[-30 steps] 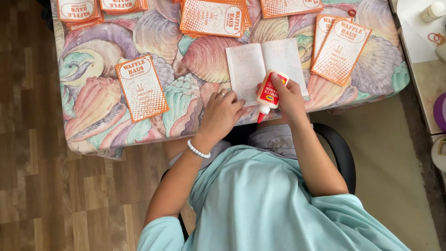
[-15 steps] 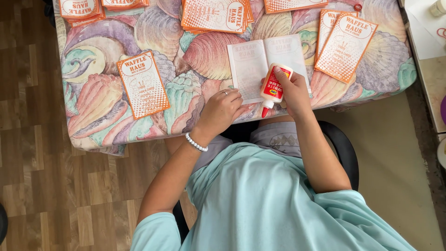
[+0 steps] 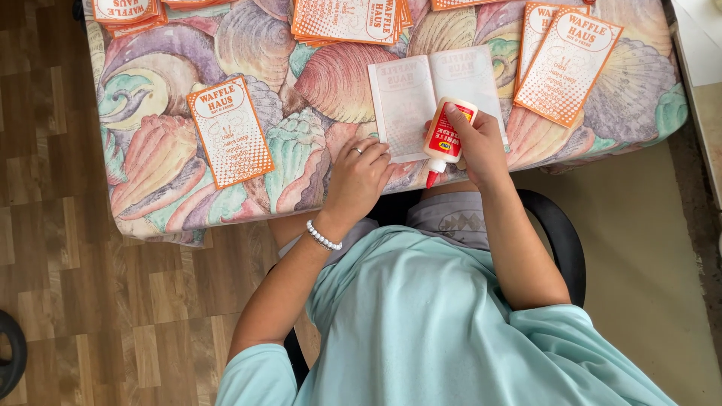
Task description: Applying glue to the edges of paper bags and folding them to complete the assembly process.
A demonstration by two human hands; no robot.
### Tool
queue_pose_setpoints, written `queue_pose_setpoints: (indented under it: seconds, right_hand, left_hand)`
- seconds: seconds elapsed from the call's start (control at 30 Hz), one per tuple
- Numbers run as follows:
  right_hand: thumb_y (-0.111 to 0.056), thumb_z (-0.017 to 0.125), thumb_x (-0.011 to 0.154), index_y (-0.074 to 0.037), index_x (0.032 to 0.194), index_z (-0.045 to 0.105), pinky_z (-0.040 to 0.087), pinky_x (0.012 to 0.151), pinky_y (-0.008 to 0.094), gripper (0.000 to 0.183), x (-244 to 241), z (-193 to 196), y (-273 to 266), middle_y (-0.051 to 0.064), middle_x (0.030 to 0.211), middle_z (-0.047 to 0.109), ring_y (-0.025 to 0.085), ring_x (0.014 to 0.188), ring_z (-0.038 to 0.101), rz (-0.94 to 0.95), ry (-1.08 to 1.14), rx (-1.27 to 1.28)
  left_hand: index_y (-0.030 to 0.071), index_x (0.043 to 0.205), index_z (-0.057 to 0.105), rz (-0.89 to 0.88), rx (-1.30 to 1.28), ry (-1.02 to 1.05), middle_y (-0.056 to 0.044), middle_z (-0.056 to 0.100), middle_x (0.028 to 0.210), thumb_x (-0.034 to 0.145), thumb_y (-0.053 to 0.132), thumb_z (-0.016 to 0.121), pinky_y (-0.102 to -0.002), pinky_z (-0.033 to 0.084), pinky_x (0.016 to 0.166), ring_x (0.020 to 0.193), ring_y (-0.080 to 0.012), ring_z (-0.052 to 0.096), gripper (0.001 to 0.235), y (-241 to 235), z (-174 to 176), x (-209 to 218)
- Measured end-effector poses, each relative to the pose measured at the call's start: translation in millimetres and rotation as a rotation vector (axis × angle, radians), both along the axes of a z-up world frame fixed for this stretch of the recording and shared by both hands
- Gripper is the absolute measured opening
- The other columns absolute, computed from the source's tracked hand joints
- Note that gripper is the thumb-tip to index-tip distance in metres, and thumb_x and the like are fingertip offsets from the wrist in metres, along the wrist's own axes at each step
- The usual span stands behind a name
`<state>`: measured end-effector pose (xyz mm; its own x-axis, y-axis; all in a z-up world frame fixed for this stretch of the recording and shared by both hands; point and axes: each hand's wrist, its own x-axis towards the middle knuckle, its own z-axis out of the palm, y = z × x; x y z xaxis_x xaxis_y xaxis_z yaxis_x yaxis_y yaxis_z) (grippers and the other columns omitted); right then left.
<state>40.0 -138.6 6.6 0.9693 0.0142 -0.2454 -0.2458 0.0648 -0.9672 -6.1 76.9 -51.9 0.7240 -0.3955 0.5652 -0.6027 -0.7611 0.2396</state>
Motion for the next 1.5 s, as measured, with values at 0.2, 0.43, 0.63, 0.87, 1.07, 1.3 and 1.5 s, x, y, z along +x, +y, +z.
queue_pose_setpoints:
  seconds: [0.2,0.43,0.63,0.87,1.07,1.3,1.5]
  right_hand:
    - [-0.043,0.068,0.104,0.002,0.115,0.066,0.065,0.071,0.035,0.046,3,1,0,0.016,0.1,0.074,0.026,0.083,0.078,0.01,-0.003,-0.025]
    - [-0.044,0.066,0.104,0.0,0.116,0.066,0.065,0.072,0.033,0.046,3,9,0,0.014,0.101,0.075,0.025,0.085,0.079,0.019,0.053,-0.057]
    - [-0.044,0.068,0.104,0.001,0.113,0.067,0.064,0.071,0.032,0.046,0,9,1,0.014,0.099,0.074,0.025,0.083,0.078,0.031,0.002,-0.052]
    - [-0.044,0.074,0.101,0.001,0.113,0.068,0.066,0.07,0.034,0.047,5,-4,-1,0.016,0.099,0.075,0.027,0.083,0.079,0.001,0.033,-0.025]
    - [-0.042,0.075,0.101,0.001,0.111,0.069,0.066,0.07,0.034,0.045,4,3,1,0.016,0.096,0.075,0.027,0.08,0.079,-0.001,0.04,-0.024]
    - [-0.04,0.073,0.103,0.003,0.11,0.068,0.065,0.068,0.034,0.044,6,-9,-2,0.017,0.095,0.074,0.026,0.079,0.078,0.036,-0.034,-0.031]
    - [-0.039,0.072,0.104,0.002,0.112,0.068,0.065,0.071,0.034,0.043,4,-5,-2,0.017,0.097,0.074,0.027,0.081,0.078,0.047,-0.019,-0.056]
  left_hand:
    - [0.021,0.116,0.074,-0.041,0.064,0.159,0.001,0.067,0.111,0.099,0.032,0.065,-0.047,0.041,0.106,0.118,-0.022,0.059,0.022,16,6,11]
    - [0.016,0.096,0.074,-0.129,0.131,0.108,-0.001,0.072,0.103,0.098,0.029,0.066,-0.045,0.042,0.107,0.11,-0.0215,0.065,0.015,18,-9,20]
    - [0.014,0.08,0.074,0.036,-0.069,0.022,-0.003,0.073,0.098,0.088,0.021,0.074,-0.047,0.044,0.104,0.106,-0.0245,0.067,0.011,1,16,5]
    - [0.021,0.071,0.071,0.278,-0.307,0.068,0.005,0.06,0.09,0.072,0.021,0.078,-0.041,0.041,0.093,0.097,-0.0216,0.058,0.007,-11,10,-4]
    - [0.024,0.067,0.069,0.322,-0.386,0.066,0.006,0.056,0.084,0.068,0.023,0.08,-0.038,0.04,0.084,0.087,-0.0202,0.055,0.011,-12,-5,3]
    - [0.019,0.081,0.073,0.29,-0.339,0.078,0.002,0.059,0.085,0.067,0.027,0.088,-0.043,0.04,0.095,0.09,-0.0234,0.058,0.022,-13,14,-10]
    - [0.019,0.078,0.074,0.311,-0.314,0.081,0.003,0.059,0.081,0.077,0.022,0.083,-0.041,0.04,0.096,0.09,-0.0205,0.06,0.01,-9,14,-13]
